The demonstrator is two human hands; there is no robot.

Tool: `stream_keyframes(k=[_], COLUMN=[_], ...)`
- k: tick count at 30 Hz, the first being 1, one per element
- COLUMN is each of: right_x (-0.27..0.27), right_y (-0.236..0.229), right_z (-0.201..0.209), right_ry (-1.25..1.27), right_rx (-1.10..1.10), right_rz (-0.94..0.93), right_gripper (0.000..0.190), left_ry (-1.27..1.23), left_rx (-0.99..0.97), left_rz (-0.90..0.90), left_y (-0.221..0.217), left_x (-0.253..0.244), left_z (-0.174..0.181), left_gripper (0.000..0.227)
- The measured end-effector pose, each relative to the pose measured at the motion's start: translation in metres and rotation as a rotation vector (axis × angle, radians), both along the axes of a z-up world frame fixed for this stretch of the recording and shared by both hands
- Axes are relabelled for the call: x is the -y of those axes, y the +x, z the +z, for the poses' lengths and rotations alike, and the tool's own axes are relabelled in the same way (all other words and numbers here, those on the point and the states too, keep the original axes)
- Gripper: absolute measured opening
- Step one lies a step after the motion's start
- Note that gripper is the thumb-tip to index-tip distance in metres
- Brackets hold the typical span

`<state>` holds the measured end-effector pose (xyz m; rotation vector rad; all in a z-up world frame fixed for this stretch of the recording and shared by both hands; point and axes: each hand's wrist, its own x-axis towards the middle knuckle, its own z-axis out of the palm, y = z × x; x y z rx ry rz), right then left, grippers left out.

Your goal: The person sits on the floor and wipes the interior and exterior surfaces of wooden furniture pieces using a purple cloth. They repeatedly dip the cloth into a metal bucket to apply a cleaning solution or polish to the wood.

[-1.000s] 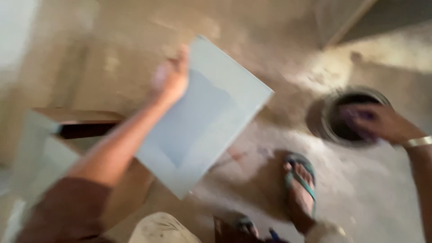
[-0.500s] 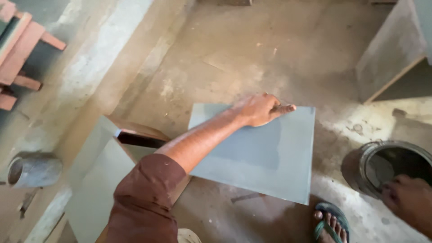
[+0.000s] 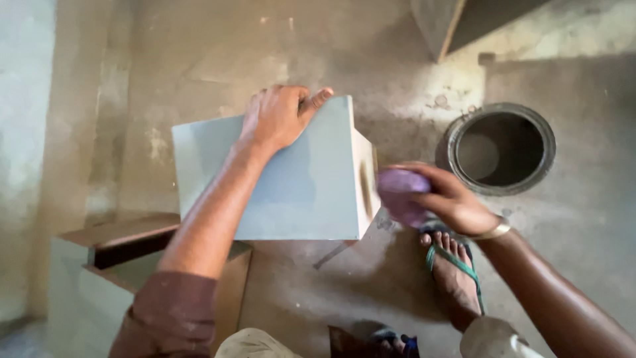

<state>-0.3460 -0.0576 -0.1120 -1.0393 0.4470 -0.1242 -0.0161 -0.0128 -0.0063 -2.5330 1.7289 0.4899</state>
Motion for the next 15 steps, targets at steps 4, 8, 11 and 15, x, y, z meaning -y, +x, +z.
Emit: stream_keyframes(k=[4,8,11,15], right_x=[-0.005,-0.024,-0.077,-0.081], right_y=[0.048,0.048,0.007,-0.004], right_z=[0.015,0.004,0.005,0.004], right_ry=[-0.408,-0.656,-0.903,-1.015], right_rx=[0.180,0.141,0.294,0.381], right_rz=[-0.241,-0.230,-0.268,-0.239], right_gripper=[0.056,0.067,0.081,0.085], left_ry=[-0.219,-0.194,-0.145,-0.321], left_rx=[0.037,-0.019,-0.026,-0.078], left_rz=[-0.012,0.104,0.138,0.145], left_y=[-0.039,-0.047,-0.047,-0.049], left_x=[0.014,0.023,0.025,0.023], left_z=[-0.014,-0.017,-0.018,-0.018], left_gripper=[0.070,0.066,0.069,0.066])
